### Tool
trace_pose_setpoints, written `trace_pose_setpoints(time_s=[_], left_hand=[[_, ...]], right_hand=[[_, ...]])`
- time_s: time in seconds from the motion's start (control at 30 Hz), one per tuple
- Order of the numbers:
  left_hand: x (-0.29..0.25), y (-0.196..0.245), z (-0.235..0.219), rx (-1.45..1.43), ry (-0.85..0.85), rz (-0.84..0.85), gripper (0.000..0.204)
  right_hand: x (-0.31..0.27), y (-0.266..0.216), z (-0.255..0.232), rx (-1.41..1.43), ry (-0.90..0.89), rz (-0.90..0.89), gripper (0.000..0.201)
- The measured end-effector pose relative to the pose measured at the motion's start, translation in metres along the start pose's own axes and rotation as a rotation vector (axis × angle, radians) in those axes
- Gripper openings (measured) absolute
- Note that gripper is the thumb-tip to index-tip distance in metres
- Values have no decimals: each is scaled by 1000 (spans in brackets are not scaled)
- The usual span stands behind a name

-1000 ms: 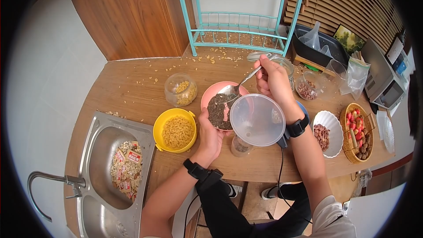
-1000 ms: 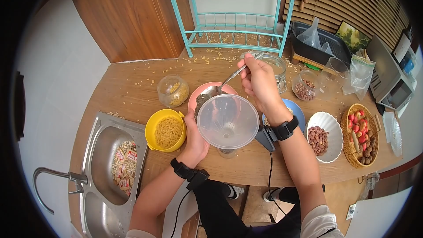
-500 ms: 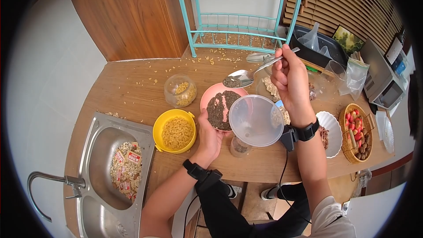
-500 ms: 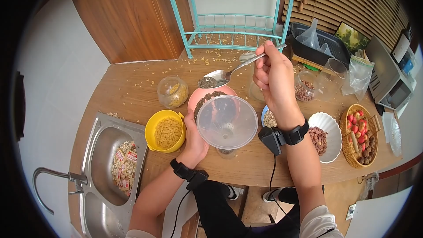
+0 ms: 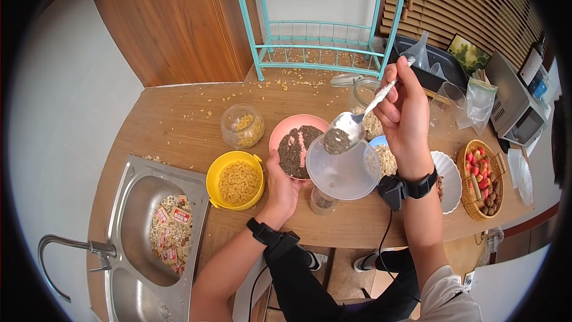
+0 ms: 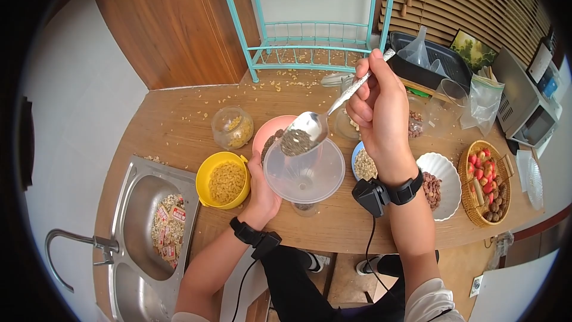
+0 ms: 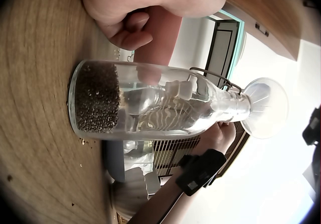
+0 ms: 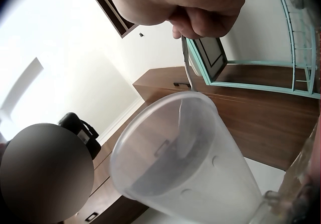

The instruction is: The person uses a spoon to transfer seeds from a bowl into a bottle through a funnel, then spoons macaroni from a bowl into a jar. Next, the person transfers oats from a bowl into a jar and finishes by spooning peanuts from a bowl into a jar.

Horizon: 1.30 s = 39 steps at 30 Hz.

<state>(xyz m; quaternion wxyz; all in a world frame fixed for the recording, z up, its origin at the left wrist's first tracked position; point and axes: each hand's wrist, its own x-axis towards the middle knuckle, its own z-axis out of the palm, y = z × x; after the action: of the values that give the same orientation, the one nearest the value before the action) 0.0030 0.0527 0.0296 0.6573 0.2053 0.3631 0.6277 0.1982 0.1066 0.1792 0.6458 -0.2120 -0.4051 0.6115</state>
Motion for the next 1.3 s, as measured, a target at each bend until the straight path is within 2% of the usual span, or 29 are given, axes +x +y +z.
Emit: trace_pose_setpoints(time_s=[0.07, 0.13, 0.23, 0.6, 0.8, 0.97, 1.03, 1.1, 1.23, 1.3], left_hand=[[0, 0, -1, -10, 22, -5, 52], [3, -3, -9, 9, -43, -11, 53], [4, -3, -11, -2, -51, -19, 53], [1, -1, -5, 29, -35, -4, 55], [0, 1, -2, 43, -6, -2, 58], [1, -1, -5, 46, -26, -3, 58], [0, 0, -5, 20, -47, -7, 57], [2, -1, -6, 11, -43, -17, 57], [1, 0, -5, 1, -58, -15, 57], [3, -3, -8, 8, -40, -16, 57]], right_hand=[[0, 0, 1, 29, 6, 5, 36], [-1, 0, 3, 22, 12, 3, 37], [-2, 0, 3, 11, 9, -4, 37], [-7, -1, 10, -48, -21, -91, 39], [-12, -2, 12, -146, -27, -169, 41], [-12, 0, 9, -107, -89, -333, 44], [-14, -1, 9, -108, -147, -333, 44], [-16, -1, 13, -119, -83, -354, 43], [-13, -1, 10, -94, -84, -349, 43], [-10, -1, 9, -76, 2, -338, 43]])
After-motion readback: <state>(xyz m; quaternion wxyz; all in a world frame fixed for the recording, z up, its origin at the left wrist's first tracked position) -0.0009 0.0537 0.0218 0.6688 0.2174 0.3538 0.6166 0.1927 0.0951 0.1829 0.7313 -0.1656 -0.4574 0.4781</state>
